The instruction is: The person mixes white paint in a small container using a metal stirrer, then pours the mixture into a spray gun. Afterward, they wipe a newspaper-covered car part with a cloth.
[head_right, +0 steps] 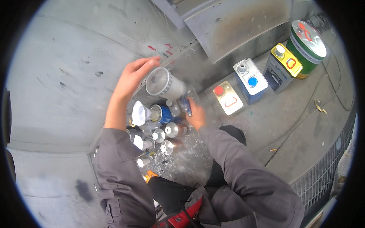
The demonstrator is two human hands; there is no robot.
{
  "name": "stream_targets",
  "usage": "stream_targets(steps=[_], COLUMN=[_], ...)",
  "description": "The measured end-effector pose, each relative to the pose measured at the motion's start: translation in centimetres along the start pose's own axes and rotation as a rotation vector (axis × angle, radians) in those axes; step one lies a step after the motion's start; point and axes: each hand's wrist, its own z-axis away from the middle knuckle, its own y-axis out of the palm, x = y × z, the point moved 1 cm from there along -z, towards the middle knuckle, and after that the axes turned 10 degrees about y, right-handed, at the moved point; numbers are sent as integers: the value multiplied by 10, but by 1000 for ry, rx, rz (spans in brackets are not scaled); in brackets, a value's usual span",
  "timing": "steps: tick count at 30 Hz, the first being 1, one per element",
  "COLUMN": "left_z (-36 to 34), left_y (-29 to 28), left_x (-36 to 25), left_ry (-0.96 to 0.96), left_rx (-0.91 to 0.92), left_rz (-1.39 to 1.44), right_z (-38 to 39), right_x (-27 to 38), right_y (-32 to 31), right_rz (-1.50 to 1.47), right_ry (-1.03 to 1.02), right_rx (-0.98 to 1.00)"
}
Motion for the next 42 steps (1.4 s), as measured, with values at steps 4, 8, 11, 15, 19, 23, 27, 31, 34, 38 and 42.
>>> stream_targets(steps=[4, 8, 11, 15, 19, 23, 27, 31, 34, 38, 42], left_z=[4, 3, 5, 5, -1, 14, 101, 322, 502, 637, 671], left_y=[87, 90, 65, 54, 46, 50, 79, 128, 143, 155, 152], left_x=[32, 69, 79, 91, 108, 93, 66, 84, 103, 99, 116], left_ry=[20, 280, 518, 678, 857, 647, 717, 455, -105, -597, -674], left_rx=[-473, -673, -565, -530, -446, -485, -743, -430, -305, -417, -520], left_rz=[-1070, -1045, -941, -903, -727, -821, -574, -307, -364, -414, -278], right_z=[1, -9, -17, -21, -23, -22, -29, -49, -61, -73, -84], right_x=[0, -3, -10, -24, -33, -45, -70, -92, -95, -94, -95], right_y=[2, -1, -5, -4, 1, -3, -1, 2, -1, -4, -9], right_rz=[-74, -19, -22, -83, -33, -48, -101, -137, -18, 16, 33], right_ry=[35, 50, -30, -17, -146, -73, -66, 177, -59, -95, -22], right_rx=[39, 99, 138, 240, 159, 176, 167, 195, 173, 181, 227])
